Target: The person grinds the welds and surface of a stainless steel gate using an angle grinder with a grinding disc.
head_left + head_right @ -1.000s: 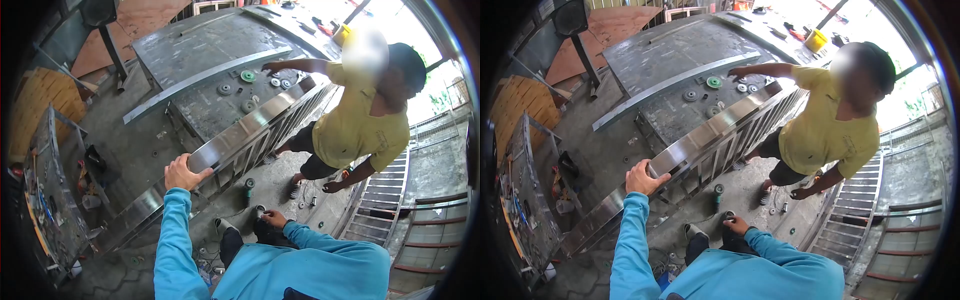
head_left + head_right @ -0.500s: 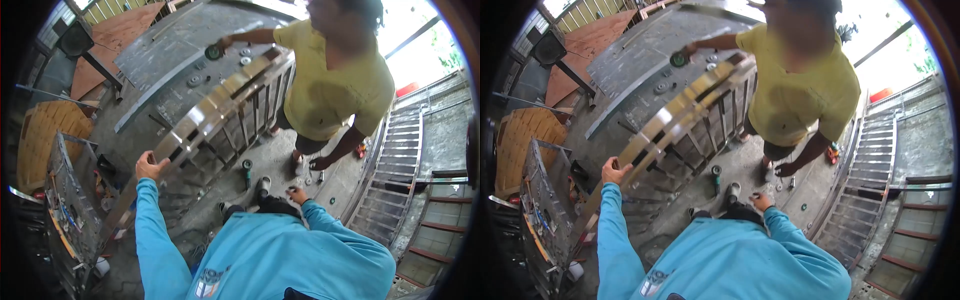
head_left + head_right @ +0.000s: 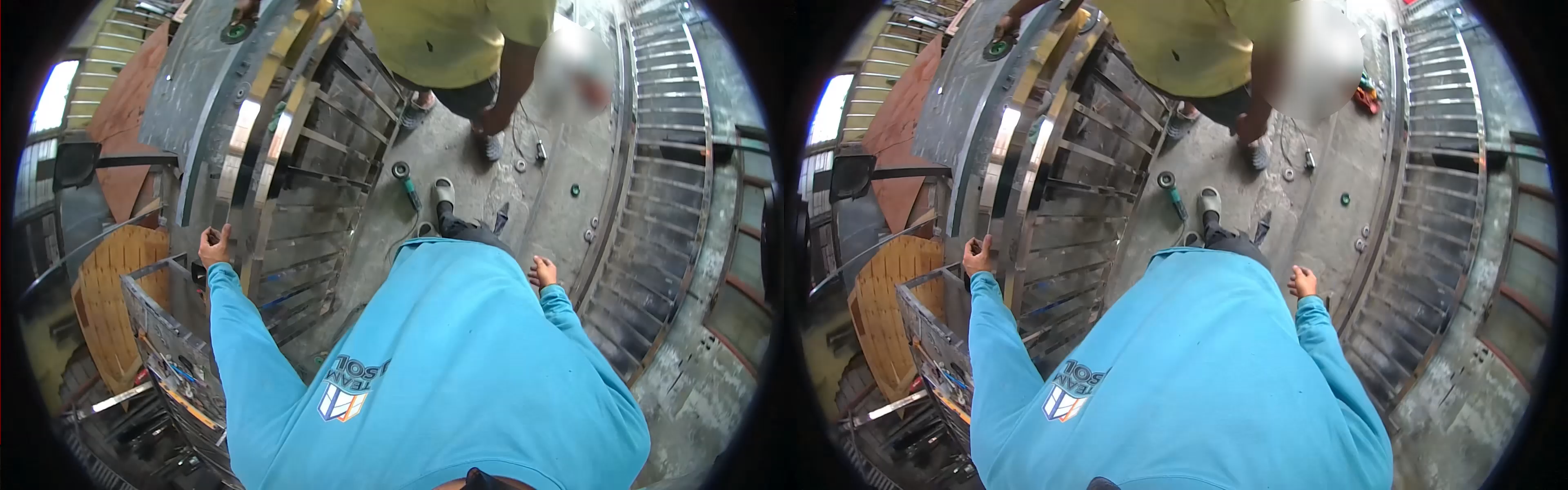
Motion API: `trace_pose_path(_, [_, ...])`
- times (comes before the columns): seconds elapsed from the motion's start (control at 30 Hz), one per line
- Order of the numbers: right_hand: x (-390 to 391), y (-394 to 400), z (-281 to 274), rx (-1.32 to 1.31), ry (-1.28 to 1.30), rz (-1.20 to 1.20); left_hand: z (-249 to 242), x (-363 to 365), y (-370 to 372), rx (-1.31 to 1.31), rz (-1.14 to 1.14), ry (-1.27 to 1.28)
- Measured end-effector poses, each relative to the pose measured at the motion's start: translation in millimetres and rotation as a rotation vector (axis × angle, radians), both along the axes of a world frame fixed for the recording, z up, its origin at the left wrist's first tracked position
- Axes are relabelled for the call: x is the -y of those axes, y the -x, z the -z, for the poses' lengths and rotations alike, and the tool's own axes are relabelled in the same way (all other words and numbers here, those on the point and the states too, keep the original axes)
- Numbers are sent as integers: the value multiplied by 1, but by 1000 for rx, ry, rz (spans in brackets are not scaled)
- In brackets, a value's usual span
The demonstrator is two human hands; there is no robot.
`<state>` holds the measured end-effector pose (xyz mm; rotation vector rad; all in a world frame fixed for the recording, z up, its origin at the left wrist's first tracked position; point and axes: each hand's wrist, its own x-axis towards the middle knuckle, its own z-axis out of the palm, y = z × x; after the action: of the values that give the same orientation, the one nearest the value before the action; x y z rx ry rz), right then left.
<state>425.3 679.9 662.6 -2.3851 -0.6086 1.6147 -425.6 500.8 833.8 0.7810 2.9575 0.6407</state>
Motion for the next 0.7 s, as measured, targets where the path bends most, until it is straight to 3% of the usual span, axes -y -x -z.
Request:
trace_pose_path(0.03, [28, -8, 4, -15, 26, 35, 0, 1, 0, 14, -18, -25])
trace_pose_path(0.07, [59, -19, 13, 42, -108, -158, 3, 3, 5, 31, -28, 27])
trace_pose_path(0.1, [104, -64, 66, 115, -284, -437, 3, 2, 1, 33, -36, 30])
trace_pose_path(0.13, [120, -66, 41, 130, -187, -627, 2, 0, -4, 10, -47, 44])
trace_pose_path(0.17, [155, -80, 68, 125, -191, -644, 0, -3, -7, -17, -61, 55])
trace_pose_path(0.2, [199, -96, 126, -72, -424, -462, -15, -15, -23, -1, -76, 73])
trace_pose_path(0.23, [219, -167, 195, -86, -433, -482, -12, -14, -22, 15, -95, 88])
trace_pose_path(0.33, [151, -191, 151, 34, -123, -517, -8, -15, -16, -25, -87, 189])
trace_pose_path(0.37, [97, -69, 157, 79, -29, -533, -10, -17, -15, -8, -82, 230])
trace_pose_path(0.4, [26, 22, 49, 63, -181, -552, -12, -19, -15, -9, -78, 255])
trace_pose_path(0.43, [-21, 71, 61, -37, -244, -573, -17, -22, -20, -4, -77, 280])
trace_pose_path(0.47, [-62, 131, 64, -4, -529, -803, -21, -23, -24, -2, -74, 287])
trace_pose_path(0.5, [-94, 210, 27, 40, -705, -1048, -22, -24, -26, 2, -72, 290])
trace_pose_path(0.6, [-131, 427, -76, -27, -781, -1520, -28, -25, -29, 49, -61, 285])
trace_pose_path(0.7, [-131, 580, -69, 28, -1123, -1761, -27, -24, -32, 42, -55, 165])
